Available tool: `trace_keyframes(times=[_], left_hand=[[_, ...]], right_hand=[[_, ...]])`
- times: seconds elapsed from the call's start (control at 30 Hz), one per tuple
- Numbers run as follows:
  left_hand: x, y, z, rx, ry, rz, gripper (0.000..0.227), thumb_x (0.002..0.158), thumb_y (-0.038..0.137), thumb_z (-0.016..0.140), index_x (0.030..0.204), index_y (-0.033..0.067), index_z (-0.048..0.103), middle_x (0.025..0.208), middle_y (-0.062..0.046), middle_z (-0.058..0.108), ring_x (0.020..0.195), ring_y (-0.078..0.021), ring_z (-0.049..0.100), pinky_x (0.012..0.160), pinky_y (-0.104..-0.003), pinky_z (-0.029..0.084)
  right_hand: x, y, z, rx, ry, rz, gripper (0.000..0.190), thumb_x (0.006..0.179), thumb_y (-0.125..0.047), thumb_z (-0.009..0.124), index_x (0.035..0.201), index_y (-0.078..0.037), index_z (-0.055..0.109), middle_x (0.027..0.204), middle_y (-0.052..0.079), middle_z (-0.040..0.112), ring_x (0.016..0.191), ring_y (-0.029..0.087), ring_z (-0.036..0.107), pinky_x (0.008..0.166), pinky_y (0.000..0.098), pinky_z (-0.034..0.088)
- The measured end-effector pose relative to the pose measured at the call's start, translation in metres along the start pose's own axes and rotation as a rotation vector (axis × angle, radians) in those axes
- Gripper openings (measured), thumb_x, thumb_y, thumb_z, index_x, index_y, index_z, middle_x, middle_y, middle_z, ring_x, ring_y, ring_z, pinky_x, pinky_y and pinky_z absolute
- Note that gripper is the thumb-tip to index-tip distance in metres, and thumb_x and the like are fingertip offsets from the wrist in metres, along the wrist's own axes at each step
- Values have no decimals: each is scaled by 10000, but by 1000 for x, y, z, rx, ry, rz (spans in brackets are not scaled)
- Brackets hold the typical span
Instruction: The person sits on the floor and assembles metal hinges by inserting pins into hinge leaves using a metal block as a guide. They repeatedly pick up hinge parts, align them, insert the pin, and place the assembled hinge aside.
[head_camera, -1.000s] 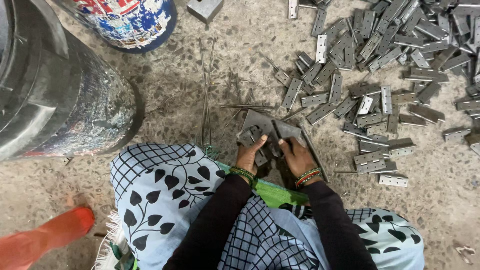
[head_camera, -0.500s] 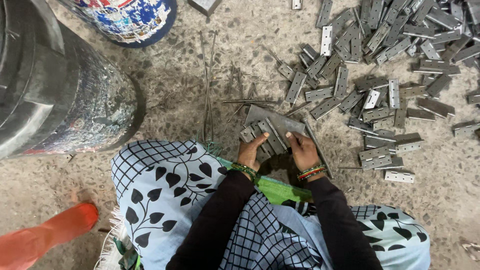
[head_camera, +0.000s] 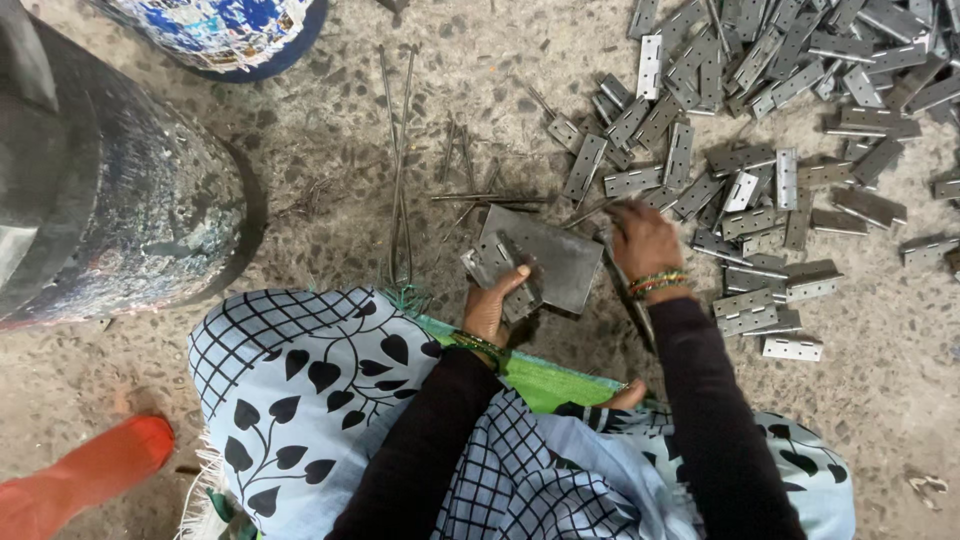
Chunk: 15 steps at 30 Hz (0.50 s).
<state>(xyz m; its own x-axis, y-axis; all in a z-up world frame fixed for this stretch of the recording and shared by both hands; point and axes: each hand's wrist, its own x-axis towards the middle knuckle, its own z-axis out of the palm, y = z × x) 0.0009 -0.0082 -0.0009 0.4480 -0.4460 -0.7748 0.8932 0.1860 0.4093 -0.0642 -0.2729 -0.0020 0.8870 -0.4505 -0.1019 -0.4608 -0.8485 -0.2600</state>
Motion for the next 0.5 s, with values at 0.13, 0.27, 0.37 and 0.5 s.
trace_keyframes(times=[0.13, 0.27, 0.37, 0.5], left_hand=[[0, 2, 4, -9, -4, -28, 770, 588, 297, 894, 1281, 186, 580, 1333, -129, 614, 1156, -339, 605, 848, -541, 555], [9, -6, 1, -15, -31, 183, 837, 654, 289, 931, 1379, 152, 537, 1368, -123, 625, 1201, -278, 597, 863, -454, 545], [15, -11, -4, -56, -69, 152, 822, 687, 288, 930, 1388, 27, 588, 1323, -175, 614, 1153, -353, 605, 807, -497, 557], [19, -9, -6, -26, 19, 96, 811, 703, 260, 907, 1396, 75, 529, 1379, -152, 568, 1260, -346, 536, 924, -555, 507]], right_hand=[[23, 62, -2, -502, 127, -190, 580, 712, -118, 728, 1283, -224, 725, 1290, 137, 661, 1235, 311, 564, 979, 552, 431], [3, 63, -8, -465, 136, -148, 408, 794, -310, 800, 1170, -177, 714, 1253, 76, 697, 1247, 268, 593, 1046, 497, 356], [-16, 44, -18, -286, 116, -82, 261, 894, -284, 814, 1119, -193, 721, 1057, 19, 749, 1040, 216, 682, 1118, 472, 406], [-24, 17, -50, 229, 373, -83, 475, 1032, -135, 780, 1477, -216, 634, 1150, 22, 727, 941, 112, 727, 763, 291, 594]])
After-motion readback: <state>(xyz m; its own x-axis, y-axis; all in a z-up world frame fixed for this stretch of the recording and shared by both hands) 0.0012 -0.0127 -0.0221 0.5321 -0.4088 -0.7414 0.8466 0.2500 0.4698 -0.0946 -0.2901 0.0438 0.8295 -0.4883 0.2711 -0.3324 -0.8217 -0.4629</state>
